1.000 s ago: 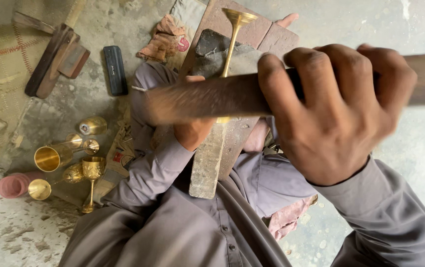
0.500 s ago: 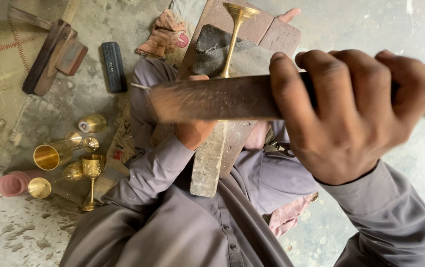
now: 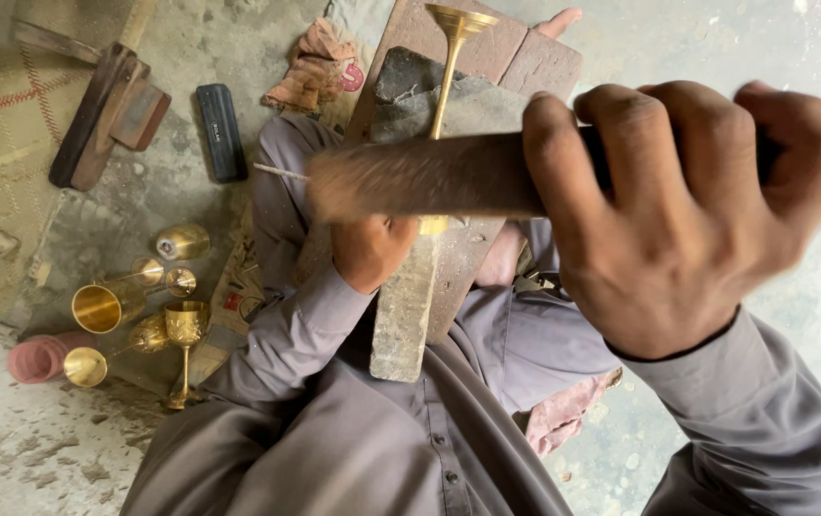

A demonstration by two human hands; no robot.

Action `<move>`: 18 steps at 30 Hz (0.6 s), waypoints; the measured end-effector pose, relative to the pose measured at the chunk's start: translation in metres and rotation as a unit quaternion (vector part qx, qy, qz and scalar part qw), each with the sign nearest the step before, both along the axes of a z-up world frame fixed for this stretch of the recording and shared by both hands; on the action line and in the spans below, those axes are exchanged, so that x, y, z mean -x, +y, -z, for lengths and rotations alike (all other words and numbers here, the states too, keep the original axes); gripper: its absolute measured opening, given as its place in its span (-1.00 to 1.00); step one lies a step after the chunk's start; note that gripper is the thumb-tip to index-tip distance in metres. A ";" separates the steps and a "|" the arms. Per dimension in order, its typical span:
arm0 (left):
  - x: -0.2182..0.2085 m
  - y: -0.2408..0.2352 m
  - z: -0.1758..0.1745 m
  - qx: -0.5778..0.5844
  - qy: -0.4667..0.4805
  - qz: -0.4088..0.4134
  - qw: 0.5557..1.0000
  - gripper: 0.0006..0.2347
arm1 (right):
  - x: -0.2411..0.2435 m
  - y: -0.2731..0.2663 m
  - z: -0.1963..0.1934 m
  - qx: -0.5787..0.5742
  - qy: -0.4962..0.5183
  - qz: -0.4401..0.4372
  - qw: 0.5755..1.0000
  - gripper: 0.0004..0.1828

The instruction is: The person sits on the floor and uses a wooden mallet and a metal punch to hammer a brass candlestick holder that is secured on a stone anvil. They repeatedly strike the punch to shape or emboss the metal surface.

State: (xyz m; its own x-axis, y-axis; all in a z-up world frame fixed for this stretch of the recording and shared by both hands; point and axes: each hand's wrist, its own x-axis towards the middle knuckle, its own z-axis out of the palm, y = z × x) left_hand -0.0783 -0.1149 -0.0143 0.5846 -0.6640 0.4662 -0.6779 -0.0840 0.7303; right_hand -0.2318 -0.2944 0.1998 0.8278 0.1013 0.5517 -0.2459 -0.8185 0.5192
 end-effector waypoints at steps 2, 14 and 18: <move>0.001 0.001 0.001 -0.003 0.008 -0.004 1.000 -0.87 | 0.002 0.001 0.000 0.016 0.006 0.002 1.000 -0.82; 0.005 -0.018 0.019 0.237 0.383 0.216 0.866 -0.93 | 0.004 0.002 -0.005 -0.016 -0.019 -0.062 0.998 -0.74; 0.008 -0.005 -0.007 0.043 0.037 0.016 0.998 -0.88 | 0.002 0.000 -0.007 0.056 0.007 -0.028 0.998 -0.77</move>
